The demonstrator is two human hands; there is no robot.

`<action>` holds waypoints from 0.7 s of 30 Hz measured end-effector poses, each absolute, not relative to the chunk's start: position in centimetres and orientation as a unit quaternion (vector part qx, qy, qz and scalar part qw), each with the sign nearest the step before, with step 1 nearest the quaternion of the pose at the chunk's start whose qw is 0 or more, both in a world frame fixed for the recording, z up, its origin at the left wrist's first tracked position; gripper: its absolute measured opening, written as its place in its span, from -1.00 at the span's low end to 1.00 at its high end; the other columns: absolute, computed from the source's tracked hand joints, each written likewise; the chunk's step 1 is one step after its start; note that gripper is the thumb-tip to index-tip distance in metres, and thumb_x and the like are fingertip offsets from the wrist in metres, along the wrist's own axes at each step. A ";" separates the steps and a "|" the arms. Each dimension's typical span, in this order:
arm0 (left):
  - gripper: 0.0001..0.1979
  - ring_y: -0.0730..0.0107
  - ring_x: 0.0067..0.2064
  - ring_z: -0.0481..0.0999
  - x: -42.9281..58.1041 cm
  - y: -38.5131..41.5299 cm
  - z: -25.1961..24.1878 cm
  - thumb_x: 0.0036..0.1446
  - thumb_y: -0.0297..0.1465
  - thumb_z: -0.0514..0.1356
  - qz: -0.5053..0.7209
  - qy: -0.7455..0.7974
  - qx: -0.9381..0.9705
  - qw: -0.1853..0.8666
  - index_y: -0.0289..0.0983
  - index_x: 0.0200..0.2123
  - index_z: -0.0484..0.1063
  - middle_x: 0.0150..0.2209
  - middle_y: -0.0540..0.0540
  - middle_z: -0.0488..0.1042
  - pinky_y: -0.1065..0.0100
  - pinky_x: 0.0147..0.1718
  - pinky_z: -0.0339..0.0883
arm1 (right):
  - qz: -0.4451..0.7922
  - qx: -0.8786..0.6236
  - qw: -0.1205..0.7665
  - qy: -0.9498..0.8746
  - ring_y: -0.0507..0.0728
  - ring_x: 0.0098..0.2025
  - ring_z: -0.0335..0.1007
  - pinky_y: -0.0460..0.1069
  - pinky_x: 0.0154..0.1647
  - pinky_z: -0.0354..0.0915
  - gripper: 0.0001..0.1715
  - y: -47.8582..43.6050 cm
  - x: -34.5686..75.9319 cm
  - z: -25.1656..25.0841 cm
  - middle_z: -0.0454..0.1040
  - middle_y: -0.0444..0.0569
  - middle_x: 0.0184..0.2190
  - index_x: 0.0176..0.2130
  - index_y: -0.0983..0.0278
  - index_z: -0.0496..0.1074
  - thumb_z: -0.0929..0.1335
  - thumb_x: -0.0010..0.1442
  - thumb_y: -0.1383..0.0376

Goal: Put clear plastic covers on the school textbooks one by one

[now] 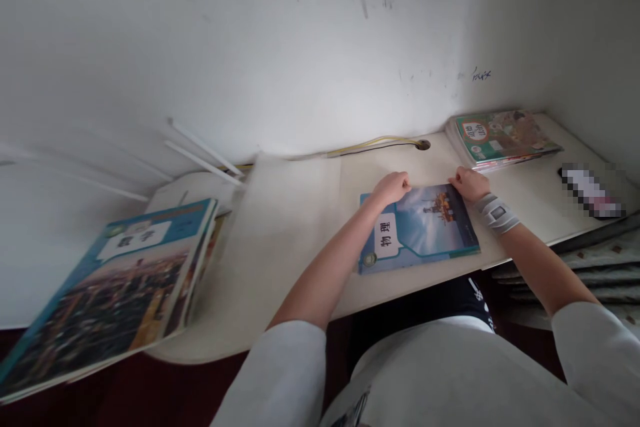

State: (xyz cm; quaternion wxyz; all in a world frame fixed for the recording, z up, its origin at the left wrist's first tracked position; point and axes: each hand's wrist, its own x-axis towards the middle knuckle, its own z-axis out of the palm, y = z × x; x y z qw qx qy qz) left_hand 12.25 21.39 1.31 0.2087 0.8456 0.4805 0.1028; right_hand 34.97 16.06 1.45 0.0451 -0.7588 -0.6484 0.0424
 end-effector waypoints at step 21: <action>-0.79 0.31 -0.25 0.41 14.9 9.6 -0.5 0.24 -0.41 -0.03 0.128 0.468 0.865 0.127 -0.29 -0.33 0.38 -0.33 -0.12 0.42 0.33 -0.26 0.25 | 0.600 -0.618 0.445 -0.244 0.07 -0.55 0.43 -0.01 -0.56 0.44 -0.77 -9.1 37.7 -3.4 0.43 -0.22 -0.54 -0.31 -0.05 0.45 0.34 0.01 -0.02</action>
